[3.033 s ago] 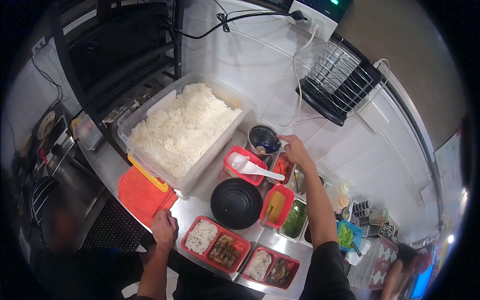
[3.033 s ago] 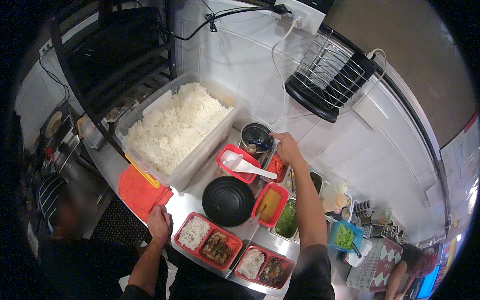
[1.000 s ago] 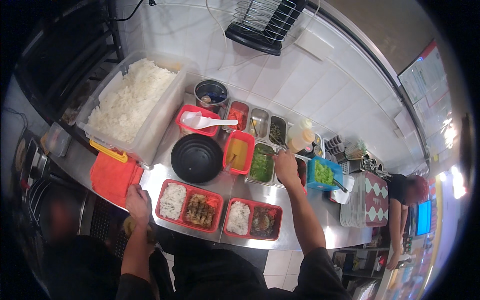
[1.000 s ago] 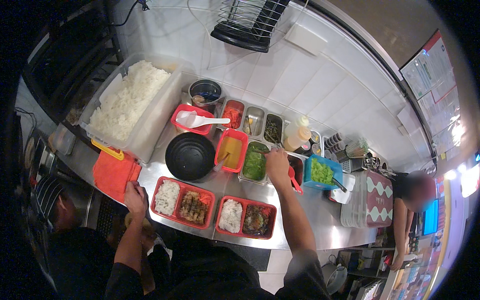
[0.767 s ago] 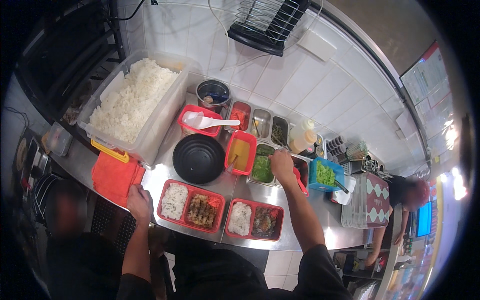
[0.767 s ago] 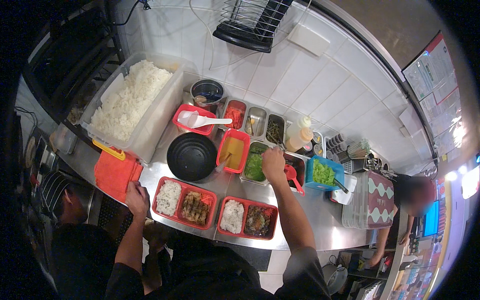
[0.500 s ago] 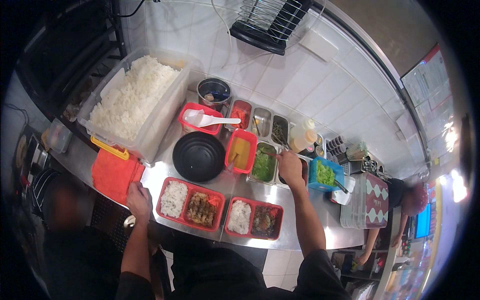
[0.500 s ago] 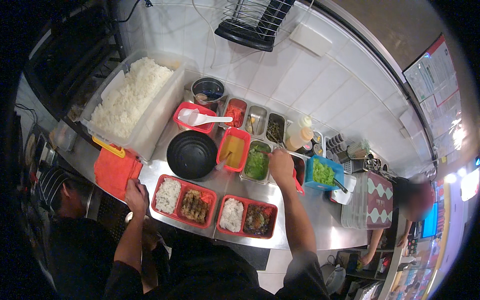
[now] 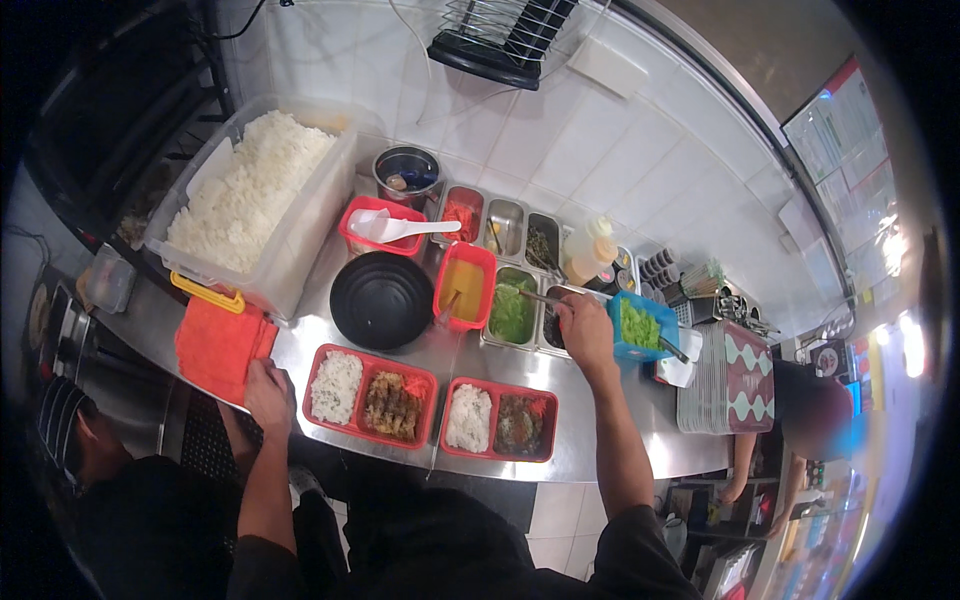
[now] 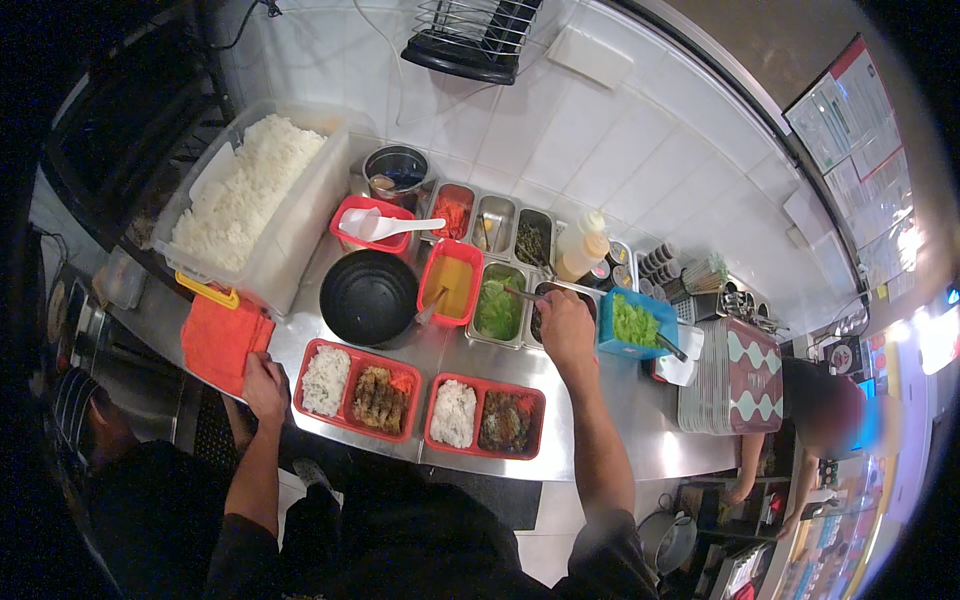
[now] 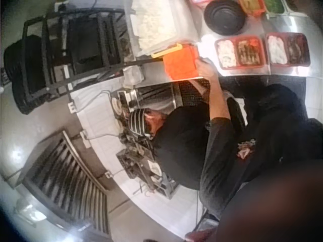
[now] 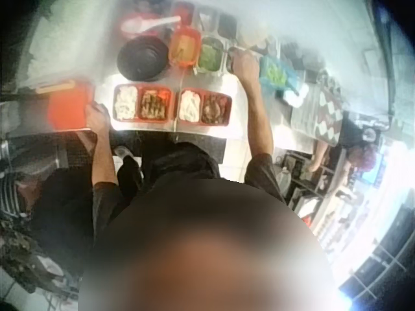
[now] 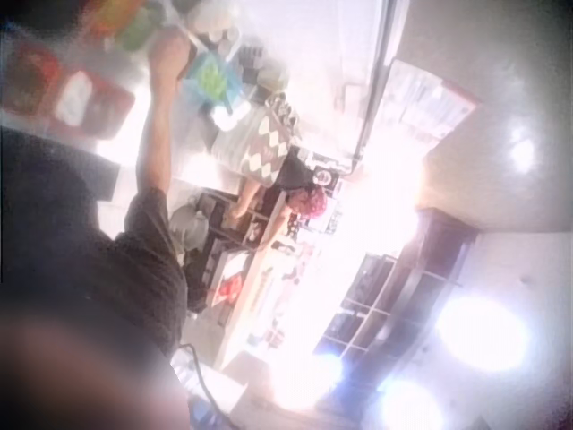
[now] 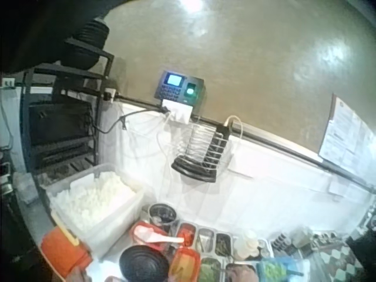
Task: The person assembles two bento boxes by adding rice, cooked meat, a fried egg, and various sauces and seasonings. They then place the filled containers into clear plastic packaging.
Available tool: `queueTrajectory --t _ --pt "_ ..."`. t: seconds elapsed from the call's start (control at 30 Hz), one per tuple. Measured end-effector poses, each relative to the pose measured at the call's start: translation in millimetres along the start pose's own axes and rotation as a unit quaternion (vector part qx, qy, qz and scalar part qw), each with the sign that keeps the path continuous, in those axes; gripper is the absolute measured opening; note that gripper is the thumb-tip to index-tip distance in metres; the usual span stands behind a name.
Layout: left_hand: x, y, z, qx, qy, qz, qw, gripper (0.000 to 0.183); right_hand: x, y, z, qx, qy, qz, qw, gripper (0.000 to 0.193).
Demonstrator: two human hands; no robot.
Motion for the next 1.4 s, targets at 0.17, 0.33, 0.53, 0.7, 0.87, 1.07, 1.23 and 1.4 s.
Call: queueTrajectory --t 0.17,0.33,0.53,0.7,0.87,1.07,1.23,1.4 --pt "-3.0 -5.4 -0.8 -0.004 0.006 -0.002 1.0 0.015 16.3 -9.6 -13.7 -0.007 0.011 0.001 1.0 0.019" --pt "0.4 -0.1 -0.7 -0.008 0.007 0.009 1.0 0.017 57.7 -19.0 -53.3 0.01 -0.002 0.018 1.0 0.017" --pt "-2.1 -4.9 -1.6 0.014 -0.01 0.009 1.0 0.021 62.7 -19.3 -130.7 -0.033 -0.165 -0.033 0.985 0.014" --pt "-2.0 -3.1 0.3 0.006 -0.004 0.026 1.0 0.023 42.8 -21.3 -157.6 0.018 -0.261 -0.1 0.96 0.014" --pt "-4.7 -4.5 1.0 0.016 -0.016 0.028 0.999 0.024 28.8 -17.1 -163.6 -0.008 -0.262 -0.099 0.96 0.018" --pt "-1.9 -3.0 0.6 0.016 -0.008 0.026 1.0 0.025 17.9 -21.3 -158.6 0.018 -0.284 -0.12 0.951 0.02" --pt "1.4 2.7 0.5 0.014 -0.007 0.019 1.0 0.023 20.3 -22.3 -155.5 0.005 -0.274 -0.109 0.955 0.019" --pt "-2.3 -3.2 1.1 0.004 0.006 0.019 1.0 0.02 26.9 -20.0 -151.5 0.019 -0.277 -0.116 0.954 0.017"
Point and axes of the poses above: each hand's wrist, its own z-axis towards the middle knuckle, its own x-axis out of the back of the hand, y = z × x, the point moved 6 cm from there along z, towards the middle knuckle
